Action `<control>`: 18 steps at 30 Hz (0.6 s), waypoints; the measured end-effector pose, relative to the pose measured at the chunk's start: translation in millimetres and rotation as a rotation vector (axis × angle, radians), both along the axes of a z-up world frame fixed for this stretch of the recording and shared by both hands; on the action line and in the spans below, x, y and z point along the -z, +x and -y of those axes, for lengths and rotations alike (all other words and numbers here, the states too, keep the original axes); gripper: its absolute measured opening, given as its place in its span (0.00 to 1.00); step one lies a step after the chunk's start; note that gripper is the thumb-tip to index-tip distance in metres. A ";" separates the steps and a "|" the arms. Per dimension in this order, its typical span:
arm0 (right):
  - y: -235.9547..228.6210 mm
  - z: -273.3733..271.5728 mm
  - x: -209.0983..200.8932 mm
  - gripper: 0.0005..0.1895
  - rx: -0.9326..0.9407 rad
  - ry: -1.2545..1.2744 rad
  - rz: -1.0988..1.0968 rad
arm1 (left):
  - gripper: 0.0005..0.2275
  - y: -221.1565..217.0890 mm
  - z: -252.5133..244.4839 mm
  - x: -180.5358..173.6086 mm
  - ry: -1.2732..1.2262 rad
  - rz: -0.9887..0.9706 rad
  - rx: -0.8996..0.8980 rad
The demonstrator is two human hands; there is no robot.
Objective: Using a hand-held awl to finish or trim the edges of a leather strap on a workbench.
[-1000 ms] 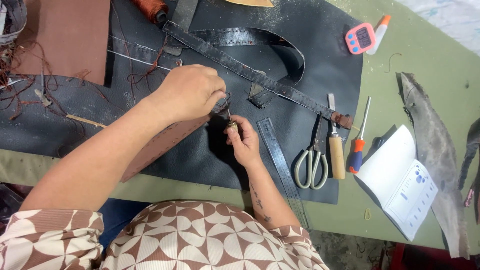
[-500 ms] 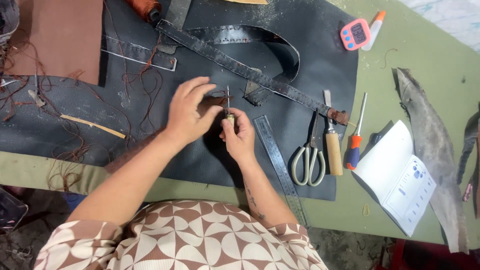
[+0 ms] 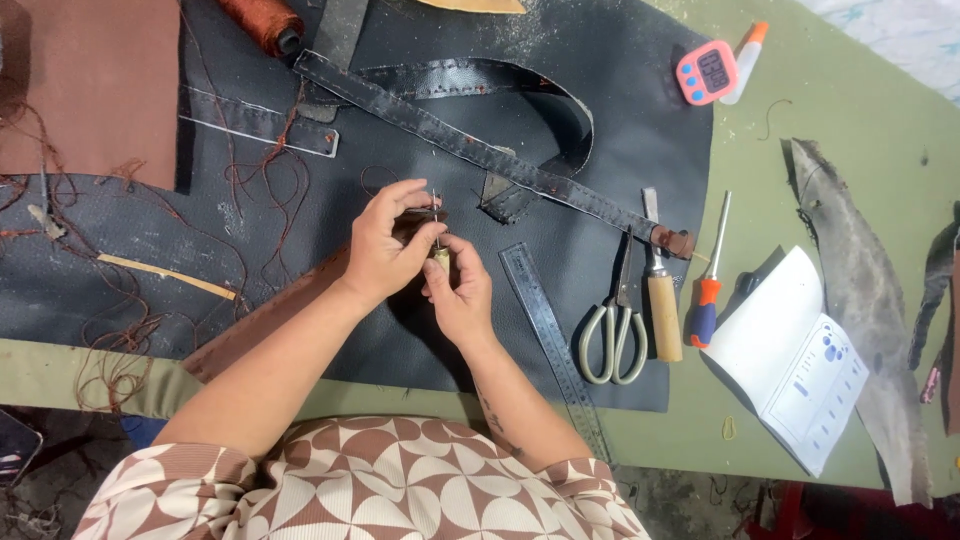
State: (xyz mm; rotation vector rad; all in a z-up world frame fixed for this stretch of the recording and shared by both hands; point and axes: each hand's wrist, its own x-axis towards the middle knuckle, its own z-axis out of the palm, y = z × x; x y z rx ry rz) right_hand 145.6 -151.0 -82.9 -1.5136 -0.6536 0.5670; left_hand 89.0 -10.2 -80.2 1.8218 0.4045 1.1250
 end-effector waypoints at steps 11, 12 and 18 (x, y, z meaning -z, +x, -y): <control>1.5 -3.3 2.9 0.15 0.001 0.038 0.001 | 0.02 -1.2 -5.3 -5.9 -0.046 0.040 -0.006; 2.0 -3.6 1.1 0.15 -0.013 0.040 0.000 | 0.01 -1.0 -5.2 -4.8 -0.058 0.049 -0.013; -5.8 -10.1 -6.9 0.18 -0.066 0.043 0.035 | 0.02 -2.7 2.1 -9.6 -0.592 0.048 0.006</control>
